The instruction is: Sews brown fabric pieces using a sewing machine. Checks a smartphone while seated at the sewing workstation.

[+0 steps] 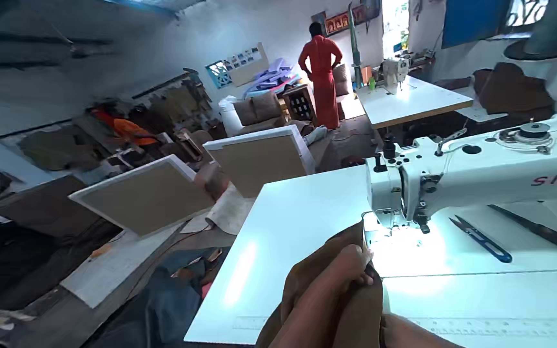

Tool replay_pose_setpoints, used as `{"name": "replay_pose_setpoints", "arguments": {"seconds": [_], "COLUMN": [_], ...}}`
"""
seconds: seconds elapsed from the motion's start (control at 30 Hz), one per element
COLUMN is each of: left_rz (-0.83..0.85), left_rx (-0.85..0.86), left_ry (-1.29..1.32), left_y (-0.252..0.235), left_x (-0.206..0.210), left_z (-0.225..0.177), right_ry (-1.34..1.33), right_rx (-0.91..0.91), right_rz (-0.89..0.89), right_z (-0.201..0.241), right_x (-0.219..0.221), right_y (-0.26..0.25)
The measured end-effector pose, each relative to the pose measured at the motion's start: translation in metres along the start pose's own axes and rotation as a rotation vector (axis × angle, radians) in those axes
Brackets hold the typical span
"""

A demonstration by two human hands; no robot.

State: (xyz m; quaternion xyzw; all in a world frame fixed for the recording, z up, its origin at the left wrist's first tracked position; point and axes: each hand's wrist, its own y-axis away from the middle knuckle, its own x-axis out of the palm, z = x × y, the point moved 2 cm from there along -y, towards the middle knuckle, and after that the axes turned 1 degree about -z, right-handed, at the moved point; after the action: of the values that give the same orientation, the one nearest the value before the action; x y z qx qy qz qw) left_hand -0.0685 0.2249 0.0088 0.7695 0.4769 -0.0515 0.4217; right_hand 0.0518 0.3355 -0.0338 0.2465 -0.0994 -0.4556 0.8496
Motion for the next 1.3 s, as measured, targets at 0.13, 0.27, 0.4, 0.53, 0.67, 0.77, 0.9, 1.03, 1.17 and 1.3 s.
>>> {"name": "replay_pose_setpoints", "arguments": {"seconds": [0.13,0.27,0.4,0.53,0.67,0.77,0.9,1.03,1.17,1.3], "left_rz": [0.0,0.048,0.128,0.111,0.147,0.213,0.214,0.13,-0.005,-0.042], "left_rx": [-0.005,0.068,0.163,0.267,0.389,0.529,0.619,0.608,0.49,0.367], "left_ry": [-0.271,-0.442,-0.607,-0.917,-1.049,-1.077,-1.145,-1.005,-0.944,-0.927], "left_y": [-0.011,-0.016,-0.005,0.008,0.005,-0.002,-0.018,-0.029,-0.034,-0.034], "left_x": [0.011,0.006,-0.001,0.006,0.004,-0.008,-0.021,-0.023,-0.013,-0.002], "left_z": [-0.002,-0.004,-0.013,-0.022,-0.025,-0.021,-0.006,0.009,0.013,0.005], "right_ry": [0.545,0.897,1.085,1.155,1.216,1.206,1.135,1.073,1.129,1.143], "right_rx": [-0.19,-0.636,-1.051,-1.174,-1.25,-1.232,-1.185,-1.115,-1.14,-1.176], "right_rz": [-0.239,-0.474,-0.614,-0.652,-0.681,-0.738,-0.766,-0.715,-0.63,-0.547], "right_z": [0.007,-0.001,-0.015,-0.019,-0.023,-0.028,-0.03,-0.027,-0.024,-0.022], "right_x": [-0.054,-0.067,-0.064,-0.062,-0.058,-0.059,-0.062,-0.068,-0.09,-0.111], "right_y": [0.005,-0.015,-0.036,-0.041,-0.041,-0.043,-0.046,-0.046,-0.044,-0.043]}}
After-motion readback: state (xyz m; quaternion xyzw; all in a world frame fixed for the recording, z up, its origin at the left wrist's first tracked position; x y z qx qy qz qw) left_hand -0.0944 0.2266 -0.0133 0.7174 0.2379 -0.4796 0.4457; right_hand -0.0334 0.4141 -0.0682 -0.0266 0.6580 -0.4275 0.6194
